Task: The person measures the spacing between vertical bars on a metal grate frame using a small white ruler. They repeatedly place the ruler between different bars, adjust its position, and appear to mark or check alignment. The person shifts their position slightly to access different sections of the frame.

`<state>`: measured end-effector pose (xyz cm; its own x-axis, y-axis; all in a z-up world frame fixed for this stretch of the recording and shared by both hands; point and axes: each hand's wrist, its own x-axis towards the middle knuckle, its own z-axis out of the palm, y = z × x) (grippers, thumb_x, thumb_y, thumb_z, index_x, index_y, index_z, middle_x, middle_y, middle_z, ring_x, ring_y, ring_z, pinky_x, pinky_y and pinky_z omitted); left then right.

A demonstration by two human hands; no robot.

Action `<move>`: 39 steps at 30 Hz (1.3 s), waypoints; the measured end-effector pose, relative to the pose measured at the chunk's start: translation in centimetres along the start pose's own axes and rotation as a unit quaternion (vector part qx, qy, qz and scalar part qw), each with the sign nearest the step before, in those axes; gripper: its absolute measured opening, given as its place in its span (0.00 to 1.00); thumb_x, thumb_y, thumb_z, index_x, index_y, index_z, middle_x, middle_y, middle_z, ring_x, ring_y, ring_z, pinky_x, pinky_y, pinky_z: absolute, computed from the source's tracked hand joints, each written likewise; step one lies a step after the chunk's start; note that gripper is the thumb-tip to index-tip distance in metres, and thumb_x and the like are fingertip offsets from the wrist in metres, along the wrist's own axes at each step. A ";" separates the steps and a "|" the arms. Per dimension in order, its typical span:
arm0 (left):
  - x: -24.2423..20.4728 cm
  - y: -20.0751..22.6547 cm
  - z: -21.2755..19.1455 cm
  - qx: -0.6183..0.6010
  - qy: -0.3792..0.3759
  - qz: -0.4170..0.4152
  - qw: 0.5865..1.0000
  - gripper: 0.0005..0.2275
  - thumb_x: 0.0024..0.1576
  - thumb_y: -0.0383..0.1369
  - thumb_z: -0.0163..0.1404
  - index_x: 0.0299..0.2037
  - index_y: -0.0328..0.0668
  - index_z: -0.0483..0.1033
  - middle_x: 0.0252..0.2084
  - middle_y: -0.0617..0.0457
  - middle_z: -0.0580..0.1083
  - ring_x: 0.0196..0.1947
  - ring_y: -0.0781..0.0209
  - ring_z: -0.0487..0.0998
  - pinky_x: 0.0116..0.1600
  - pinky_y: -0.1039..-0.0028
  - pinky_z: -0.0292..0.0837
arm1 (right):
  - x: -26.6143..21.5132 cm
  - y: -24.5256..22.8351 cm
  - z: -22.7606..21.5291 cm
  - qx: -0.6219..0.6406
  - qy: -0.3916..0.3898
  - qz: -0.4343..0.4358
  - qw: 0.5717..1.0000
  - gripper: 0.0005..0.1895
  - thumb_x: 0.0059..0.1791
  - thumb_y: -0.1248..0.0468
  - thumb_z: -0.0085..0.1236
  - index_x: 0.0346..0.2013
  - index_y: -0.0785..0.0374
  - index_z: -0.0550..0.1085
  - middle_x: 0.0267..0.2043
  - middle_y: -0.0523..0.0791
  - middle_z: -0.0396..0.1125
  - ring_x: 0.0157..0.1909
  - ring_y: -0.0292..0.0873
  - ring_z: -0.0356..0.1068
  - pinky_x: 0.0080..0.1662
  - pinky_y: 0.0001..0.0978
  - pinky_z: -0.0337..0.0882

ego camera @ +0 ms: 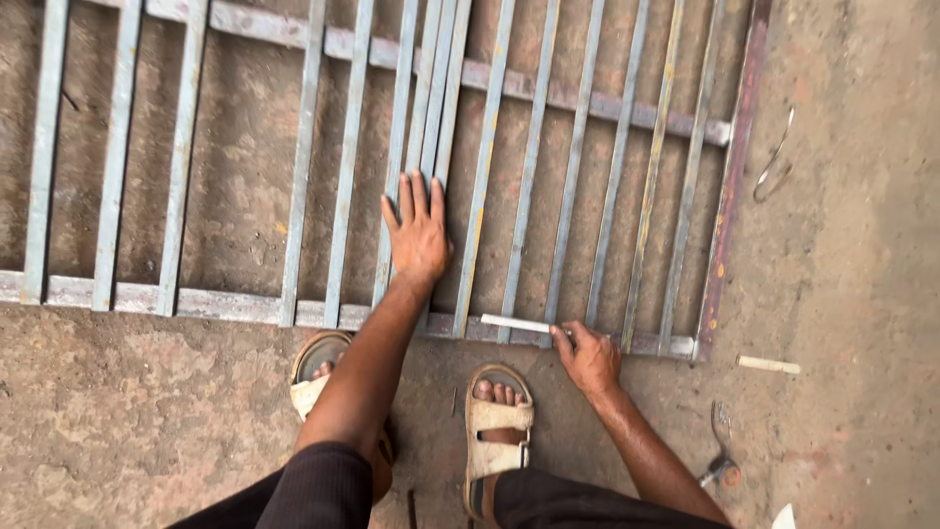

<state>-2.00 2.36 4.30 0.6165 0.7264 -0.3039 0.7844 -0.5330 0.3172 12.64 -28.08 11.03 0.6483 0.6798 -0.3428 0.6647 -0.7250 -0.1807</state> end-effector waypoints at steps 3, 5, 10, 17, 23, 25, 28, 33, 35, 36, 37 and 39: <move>0.2 -0.2 0.5 -0.010 -0.008 0.005 1.000 0.46 0.48 0.38 0.60 0.78 0.44 0.46 0.80 0.42 0.42 0.80 0.43 0.38 0.77 0.41 0.31 | 1.3 -0.1 0.4 0.009 0.015 -0.014 1.000 0.19 0.50 0.45 0.59 0.42 0.56 0.80 0.33 0.50 0.77 0.36 0.57 0.78 0.39 0.51 0.75; -0.1 -0.2 0.8 -0.015 -0.018 0.001 1.000 0.46 0.48 0.37 0.59 0.77 0.45 0.46 0.80 0.43 0.42 0.80 0.43 0.38 0.77 0.41 0.30 | 1.0 -0.1 0.4 0.016 0.026 -0.028 0.999 0.18 0.50 0.46 0.59 0.41 0.56 0.80 0.34 0.50 0.77 0.36 0.56 0.78 0.39 0.50 0.75; 0.9 0.1 0.6 0.020 -0.029 -0.030 0.999 0.45 0.49 0.37 0.57 0.78 0.47 0.44 0.80 0.38 0.40 0.79 0.40 0.37 0.75 0.40 0.31 | 0.3 0.1 -0.1 0.032 0.001 -0.017 0.999 0.18 0.51 0.47 0.59 0.42 0.57 0.80 0.36 0.50 0.78 0.36 0.53 0.79 0.38 0.47 0.76; 7.3 0.0 -1.4 0.019 0.005 0.005 1.000 0.42 0.53 0.45 0.56 0.78 0.57 0.45 0.79 0.33 0.38 0.79 0.37 0.34 0.75 0.35 0.29 | 0.1 0.7 0.0 0.039 0.006 -0.001 0.999 0.17 0.50 0.48 0.60 0.42 0.57 0.80 0.36 0.50 0.78 0.36 0.53 0.79 0.38 0.47 0.76; 15.6 -0.6 -4.7 0.063 -0.008 0.068 0.996 0.47 0.47 0.49 0.59 0.78 0.62 0.47 0.80 0.35 0.38 0.79 0.37 0.32 0.74 0.35 0.27 | 1.7 1.6 0.2 0.030 0.008 0.018 0.999 0.18 0.49 0.47 0.61 0.41 0.57 0.80 0.34 0.51 0.77 0.36 0.55 0.79 0.38 0.47 0.76; 16.6 -1.4 -5.2 0.048 -0.024 0.089 0.995 0.46 0.45 0.50 0.59 0.76 0.66 0.47 0.79 0.36 0.38 0.79 0.38 0.31 0.72 0.32 0.25 | 2.1 2.3 0.2 0.023 0.018 0.020 0.999 0.18 0.49 0.47 0.61 0.41 0.58 0.81 0.34 0.52 0.77 0.36 0.54 0.79 0.38 0.46 0.76; 16.0 -1.8 -4.9 -0.010 0.013 0.085 0.996 0.44 0.47 0.49 0.59 0.76 0.65 0.51 0.80 0.35 0.40 0.80 0.36 0.33 0.73 0.30 0.24 | 2.0 3.3 -0.2 0.039 0.039 0.037 0.998 0.19 0.49 0.48 0.61 0.42 0.59 0.81 0.33 0.51 0.77 0.35 0.51 0.79 0.37 0.44 0.76; 14.9 -2.6 -3.8 -0.054 0.076 0.030 0.995 0.45 0.46 0.47 0.60 0.78 0.62 0.53 0.80 0.33 0.40 0.79 0.34 0.33 0.72 0.28 0.24 | 10.2 2.8 -4.1 0.179 0.091 0.010 0.979 0.19 0.57 0.51 0.55 0.38 0.65 0.78 0.30 0.48 0.73 0.33 0.43 0.73 0.38 0.39 0.73; 14.9 -2.2 -3.1 -0.067 0.081 0.013 0.994 0.45 0.46 0.46 0.61 0.77 0.62 0.53 0.79 0.33 0.40 0.79 0.34 0.34 0.72 0.28 0.25 | 17.3 0.6 -7.0 0.267 0.043 -0.061 0.961 0.18 0.61 0.52 0.49 0.42 0.65 0.75 0.35 0.46 0.73 0.39 0.41 0.75 0.41 0.37 0.75; 15.2 -2.1 -3.1 -0.081 0.073 0.006 0.994 0.45 0.45 0.47 0.61 0.76 0.62 0.54 0.79 0.33 0.40 0.79 0.34 0.34 0.72 0.28 0.26 | 22.2 -1.7 -7.7 0.360 0.011 -0.031 0.932 0.20 0.60 0.51 0.48 0.47 0.67 0.73 0.39 0.46 0.74 0.40 0.41 0.76 0.42 0.36 0.77; 15.4 -2.4 -3.1 -0.091 0.063 -0.002 0.994 0.45 0.45 0.47 0.62 0.76 0.62 0.54 0.79 0.32 0.40 0.79 0.34 0.34 0.72 0.28 0.26 | 26.8 -4.8 -7.9 0.424 -0.019 -0.076 0.902 0.22 0.60 0.51 0.46 0.57 0.67 0.70 0.44 0.46 0.75 0.42 0.40 0.75 0.38 0.33 0.72; 15.3 -3.0 -3.1 -0.087 0.067 0.001 0.994 0.45 0.45 0.47 0.62 0.76 0.62 0.55 0.79 0.32 0.40 0.79 0.33 0.35 0.73 0.29 0.28 | 36.6 -11.9 -6.8 0.499 -0.043 -0.028 0.865 0.28 0.61 0.51 0.50 0.71 0.61 0.60 0.56 0.44 0.74 0.53 0.37 0.73 0.46 0.26 0.73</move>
<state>4.87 16.43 1.50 0.5943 0.7826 -0.1852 0.7525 -0.4598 0.4715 30.96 6.21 6.88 0.5666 0.7377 -0.3670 0.0154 -0.4548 -0.8905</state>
